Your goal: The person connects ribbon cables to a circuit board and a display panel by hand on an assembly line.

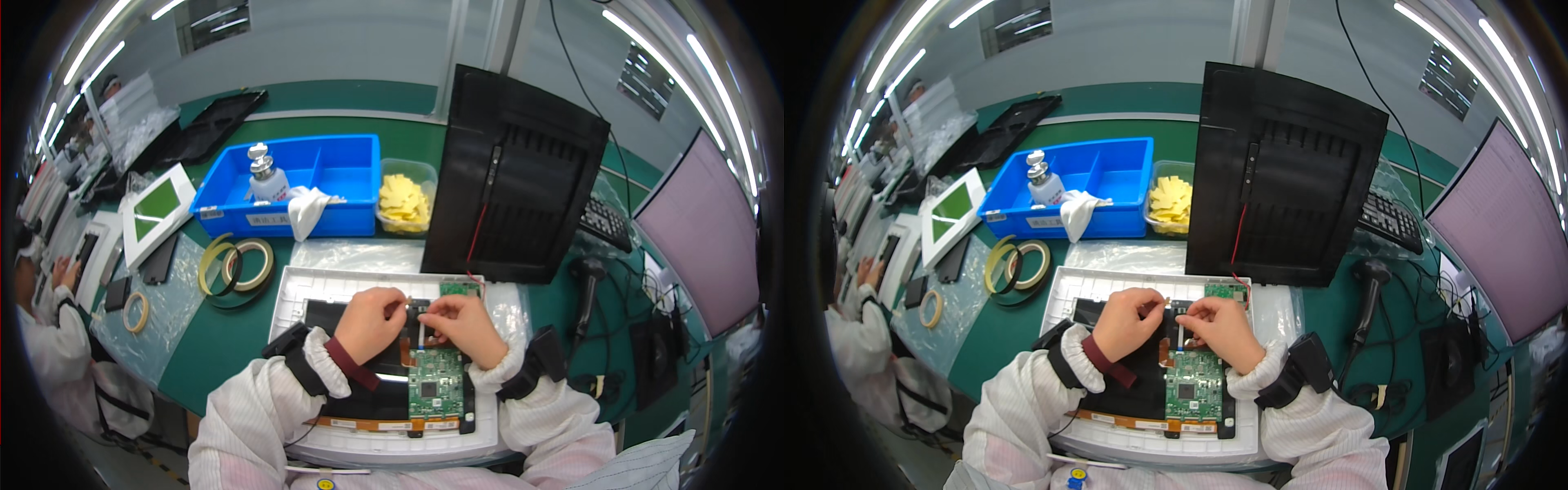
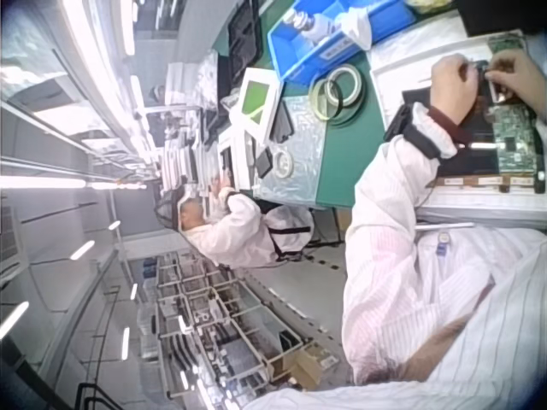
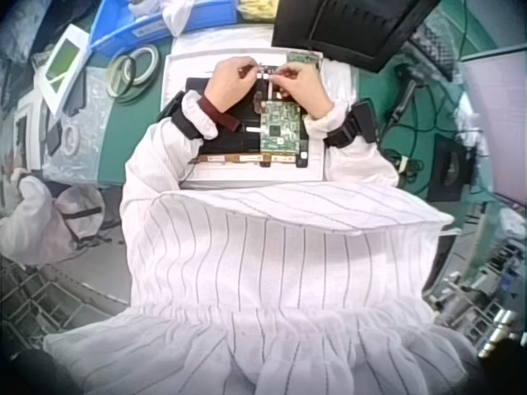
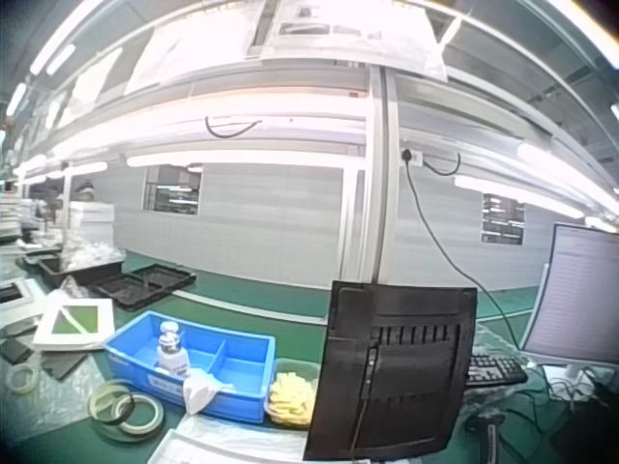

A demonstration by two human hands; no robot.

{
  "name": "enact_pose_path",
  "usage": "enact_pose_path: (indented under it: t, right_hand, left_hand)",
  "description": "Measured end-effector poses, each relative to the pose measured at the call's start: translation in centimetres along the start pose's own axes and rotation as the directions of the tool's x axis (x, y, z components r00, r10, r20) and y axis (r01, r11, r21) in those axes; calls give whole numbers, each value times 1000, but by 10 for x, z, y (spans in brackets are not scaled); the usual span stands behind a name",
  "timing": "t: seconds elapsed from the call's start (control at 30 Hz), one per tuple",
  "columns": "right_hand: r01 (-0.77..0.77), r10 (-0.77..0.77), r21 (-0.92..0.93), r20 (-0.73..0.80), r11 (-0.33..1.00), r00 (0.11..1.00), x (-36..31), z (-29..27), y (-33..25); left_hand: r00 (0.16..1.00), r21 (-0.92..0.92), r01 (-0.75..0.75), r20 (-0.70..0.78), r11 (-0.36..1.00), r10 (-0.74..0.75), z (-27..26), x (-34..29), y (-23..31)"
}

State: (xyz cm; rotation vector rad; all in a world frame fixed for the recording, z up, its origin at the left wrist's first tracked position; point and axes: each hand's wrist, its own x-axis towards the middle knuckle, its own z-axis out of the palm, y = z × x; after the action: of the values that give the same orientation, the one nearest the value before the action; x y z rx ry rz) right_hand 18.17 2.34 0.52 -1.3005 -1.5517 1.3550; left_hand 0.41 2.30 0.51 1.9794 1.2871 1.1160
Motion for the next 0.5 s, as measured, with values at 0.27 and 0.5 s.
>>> enact_pose_path:
  t: [0.27,0.5]
  right_hand:
    - [2,1,79,-34,997,999,2,0,5]
    - [34,-26,110,-70,993,997,1,2,6]
  left_hand:
    - [1000,10,-10,-2,1000,10,0,0,0]
    - [999,28,-6,41,1000,5,-1,-1,6]
